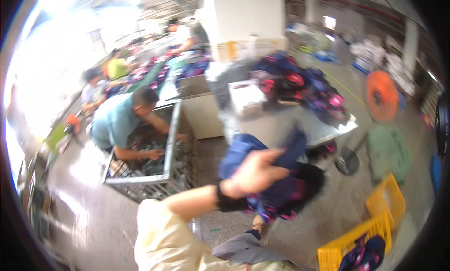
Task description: The recorder collects a bundle of shoe upper components from a large storage bag and transports them to a processing line to be placed on a conveyor.
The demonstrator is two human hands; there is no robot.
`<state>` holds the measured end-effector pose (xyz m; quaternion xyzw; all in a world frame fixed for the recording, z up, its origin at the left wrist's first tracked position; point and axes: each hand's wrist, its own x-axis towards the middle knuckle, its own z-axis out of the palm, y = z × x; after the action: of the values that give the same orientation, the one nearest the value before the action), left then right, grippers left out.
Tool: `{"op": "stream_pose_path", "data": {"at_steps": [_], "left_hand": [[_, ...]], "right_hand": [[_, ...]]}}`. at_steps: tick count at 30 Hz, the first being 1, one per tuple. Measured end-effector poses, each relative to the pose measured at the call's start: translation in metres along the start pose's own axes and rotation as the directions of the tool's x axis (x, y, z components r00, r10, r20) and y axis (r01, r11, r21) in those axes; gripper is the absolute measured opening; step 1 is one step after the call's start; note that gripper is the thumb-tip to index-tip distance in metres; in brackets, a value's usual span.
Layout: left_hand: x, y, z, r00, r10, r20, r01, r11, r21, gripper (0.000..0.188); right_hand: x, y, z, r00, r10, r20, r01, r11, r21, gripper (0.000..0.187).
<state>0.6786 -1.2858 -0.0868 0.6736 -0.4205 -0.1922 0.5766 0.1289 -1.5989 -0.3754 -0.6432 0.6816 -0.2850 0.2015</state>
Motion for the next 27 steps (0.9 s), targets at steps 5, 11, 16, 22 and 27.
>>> {"op": "stream_pose_path", "data": {"at_steps": [5,11,16,22,27], "left_hand": [[0.083,-0.056,0.087,0.996,-0.003,0.093,0.042,0.906,-0.42,0.043],[0.183,-0.071,0.125,0.979,0.178,0.095,-0.098,0.831,-0.547,0.027],[0.256,-0.002,0.074,0.79,0.612,0.031,-0.436,0.597,-0.674,0.034],[0.272,-0.056,-0.038,0.886,0.462,0.032,-0.306,0.636,-0.709,0.035],[0.248,-0.245,-0.074,0.961,-0.072,-0.267,-0.129,0.736,-0.664,0.035]], "right_hand": [[-0.026,-0.129,0.12,0.827,-0.034,0.562,-0.221,0.899,0.379,0.047],[-0.025,-0.252,0.189,0.482,-0.235,0.844,-0.635,0.57,0.521,0.051],[0.039,-0.345,0.21,0.41,-0.528,0.743,-0.76,0.253,0.599,0.055],[0.109,-0.471,0.301,0.792,-0.408,0.454,-0.474,0.058,0.879,0.032],[0.141,-0.489,0.385,0.687,-0.394,0.611,-0.542,0.281,0.792,0.024]]}}
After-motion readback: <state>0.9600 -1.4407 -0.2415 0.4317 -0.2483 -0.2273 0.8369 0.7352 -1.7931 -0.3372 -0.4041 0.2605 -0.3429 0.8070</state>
